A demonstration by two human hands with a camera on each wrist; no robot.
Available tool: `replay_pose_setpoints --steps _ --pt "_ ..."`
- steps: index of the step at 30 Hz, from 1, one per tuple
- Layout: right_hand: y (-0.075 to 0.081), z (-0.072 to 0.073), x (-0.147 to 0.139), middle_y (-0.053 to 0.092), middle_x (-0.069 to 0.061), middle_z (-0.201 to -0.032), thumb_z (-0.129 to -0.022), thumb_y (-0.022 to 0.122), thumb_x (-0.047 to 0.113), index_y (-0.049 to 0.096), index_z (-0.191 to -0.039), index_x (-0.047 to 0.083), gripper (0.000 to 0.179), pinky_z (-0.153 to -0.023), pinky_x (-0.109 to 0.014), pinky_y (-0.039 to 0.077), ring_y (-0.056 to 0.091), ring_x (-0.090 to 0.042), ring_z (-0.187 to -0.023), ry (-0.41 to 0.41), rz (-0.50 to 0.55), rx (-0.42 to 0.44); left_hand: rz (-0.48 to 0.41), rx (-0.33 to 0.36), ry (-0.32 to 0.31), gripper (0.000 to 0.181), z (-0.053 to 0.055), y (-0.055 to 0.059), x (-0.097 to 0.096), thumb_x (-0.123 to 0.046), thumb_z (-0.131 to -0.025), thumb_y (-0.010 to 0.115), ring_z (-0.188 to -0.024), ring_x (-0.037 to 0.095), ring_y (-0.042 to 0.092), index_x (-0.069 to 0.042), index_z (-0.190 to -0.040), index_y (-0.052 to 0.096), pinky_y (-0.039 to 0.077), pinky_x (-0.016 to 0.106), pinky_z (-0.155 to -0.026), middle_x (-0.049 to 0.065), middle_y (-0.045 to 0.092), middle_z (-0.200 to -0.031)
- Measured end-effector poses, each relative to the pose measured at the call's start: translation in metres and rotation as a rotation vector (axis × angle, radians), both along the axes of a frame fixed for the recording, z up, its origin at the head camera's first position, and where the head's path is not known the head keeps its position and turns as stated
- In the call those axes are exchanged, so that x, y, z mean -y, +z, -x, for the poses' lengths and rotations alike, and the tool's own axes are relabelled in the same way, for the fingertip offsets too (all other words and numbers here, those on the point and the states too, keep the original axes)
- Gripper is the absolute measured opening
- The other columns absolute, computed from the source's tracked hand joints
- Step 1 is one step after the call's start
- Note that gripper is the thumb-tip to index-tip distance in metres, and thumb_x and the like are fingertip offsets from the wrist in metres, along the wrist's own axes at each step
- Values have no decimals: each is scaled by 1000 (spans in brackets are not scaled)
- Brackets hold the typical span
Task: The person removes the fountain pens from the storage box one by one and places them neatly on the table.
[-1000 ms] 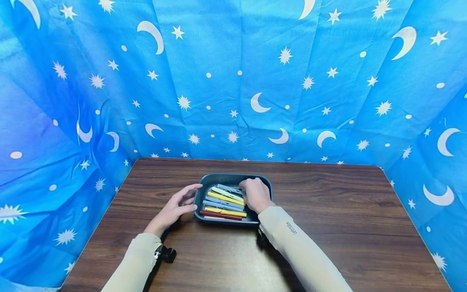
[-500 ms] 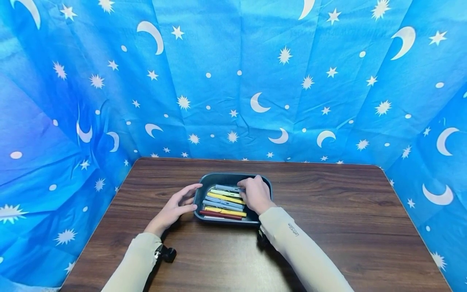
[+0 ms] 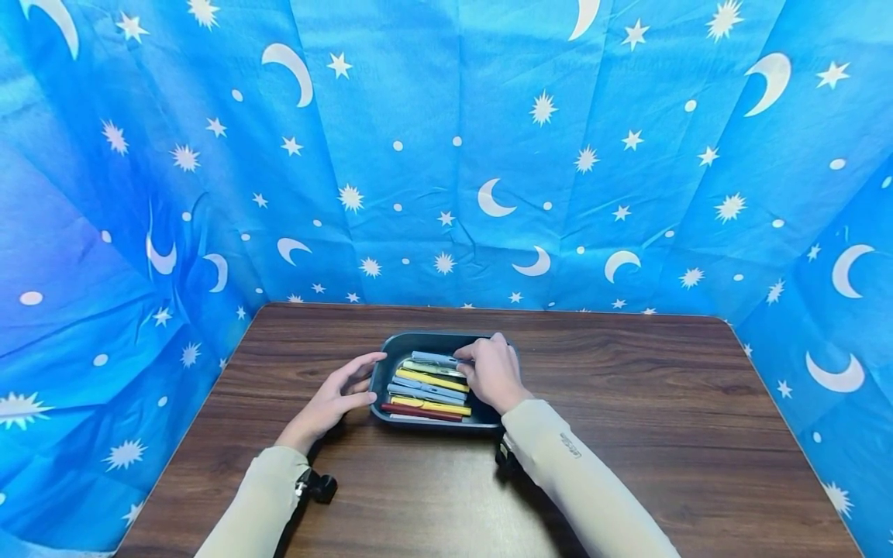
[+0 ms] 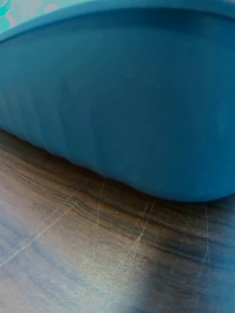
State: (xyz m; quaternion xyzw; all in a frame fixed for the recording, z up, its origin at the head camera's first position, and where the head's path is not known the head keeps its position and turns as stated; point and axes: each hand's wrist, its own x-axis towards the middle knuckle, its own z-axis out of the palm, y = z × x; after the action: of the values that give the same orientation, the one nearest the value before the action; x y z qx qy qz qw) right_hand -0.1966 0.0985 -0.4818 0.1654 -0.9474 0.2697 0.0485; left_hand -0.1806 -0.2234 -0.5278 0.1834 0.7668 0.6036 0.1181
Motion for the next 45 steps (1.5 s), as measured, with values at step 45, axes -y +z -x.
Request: replay_pose_setpoints --steps 45 --pt "18 -1 -79 81 -5 -103 -94 79 8 84 -109 11 16 -75 -38 38 51 -23 -86 6 185 -102 5 5 2 63 -2 0 0 -12 -102 68 -145 39 49 -26 -159 45 43 53 -116 15 42 -164"
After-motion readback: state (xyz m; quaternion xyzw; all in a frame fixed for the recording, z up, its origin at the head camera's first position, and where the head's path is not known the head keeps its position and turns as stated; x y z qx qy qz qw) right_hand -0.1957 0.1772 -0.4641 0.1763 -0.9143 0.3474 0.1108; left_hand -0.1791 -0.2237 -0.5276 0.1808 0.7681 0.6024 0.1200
